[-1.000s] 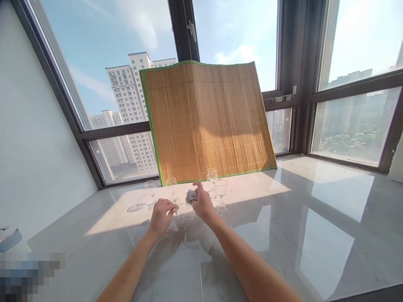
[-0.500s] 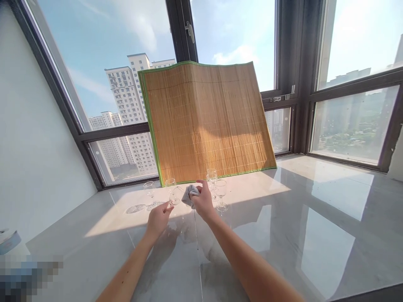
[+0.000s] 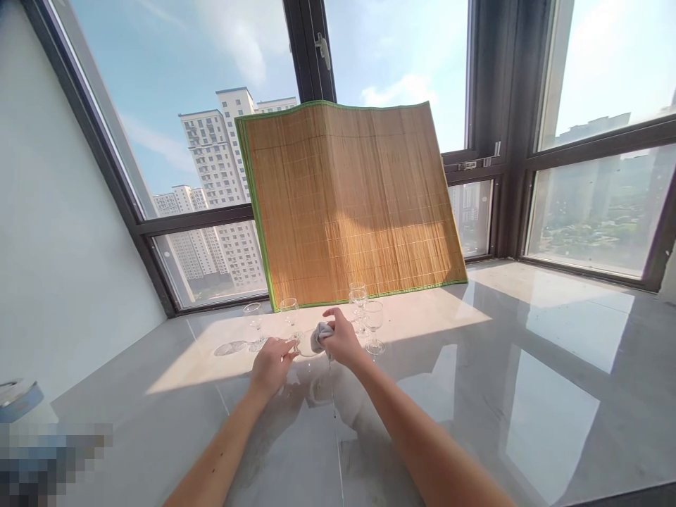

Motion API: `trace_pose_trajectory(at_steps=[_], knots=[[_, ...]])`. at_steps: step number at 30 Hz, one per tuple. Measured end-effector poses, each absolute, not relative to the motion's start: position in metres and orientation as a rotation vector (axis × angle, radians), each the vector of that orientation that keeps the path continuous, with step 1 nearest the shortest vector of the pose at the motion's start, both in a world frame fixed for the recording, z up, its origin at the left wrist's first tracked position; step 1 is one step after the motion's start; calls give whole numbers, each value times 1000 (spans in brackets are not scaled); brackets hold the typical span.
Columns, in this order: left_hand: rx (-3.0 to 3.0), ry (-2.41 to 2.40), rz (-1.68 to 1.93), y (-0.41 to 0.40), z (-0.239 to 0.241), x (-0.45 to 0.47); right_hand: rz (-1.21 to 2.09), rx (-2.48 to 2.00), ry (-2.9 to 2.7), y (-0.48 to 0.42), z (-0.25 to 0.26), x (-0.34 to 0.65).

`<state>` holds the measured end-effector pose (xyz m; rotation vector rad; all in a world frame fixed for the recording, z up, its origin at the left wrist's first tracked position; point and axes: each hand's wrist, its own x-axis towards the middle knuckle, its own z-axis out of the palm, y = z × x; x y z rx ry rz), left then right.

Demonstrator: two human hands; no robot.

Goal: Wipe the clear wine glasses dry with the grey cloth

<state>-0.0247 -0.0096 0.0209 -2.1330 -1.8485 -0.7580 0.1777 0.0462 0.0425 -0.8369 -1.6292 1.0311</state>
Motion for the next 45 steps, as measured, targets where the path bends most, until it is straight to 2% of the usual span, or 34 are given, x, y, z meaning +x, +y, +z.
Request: trace_pose_trajectory(at_steps=[4, 6, 11, 14, 24, 31, 34, 45], knots=[[-2193, -1784, -689, -12, 24, -25, 1238, -873, -1715, 49, 42, 185], [-2195, -1809, -681, -11, 24, -26, 1197, -886, -1753, 49, 40, 185], [-2184, -1986, -803, -7, 20, -27, 489, -826, -1764, 45, 32, 174], [-2204, -2015, -884, -6, 19, -26, 319, -810, -1796, 40, 31, 172], [-2201, -2066, -995, -4, 15, -26, 781, -779, -1625, 41, 35, 171], [-2237, -1968, -927, -7, 16, -19, 343, -897, -1619, 49, 26, 174], [-2224, -1977, -902, -9, 19, -17, 330, -912, -1743, 49, 27, 176], [-2100, -2147, -912, -11, 19, -21, 833, -679, -2093, 47, 42, 195]])
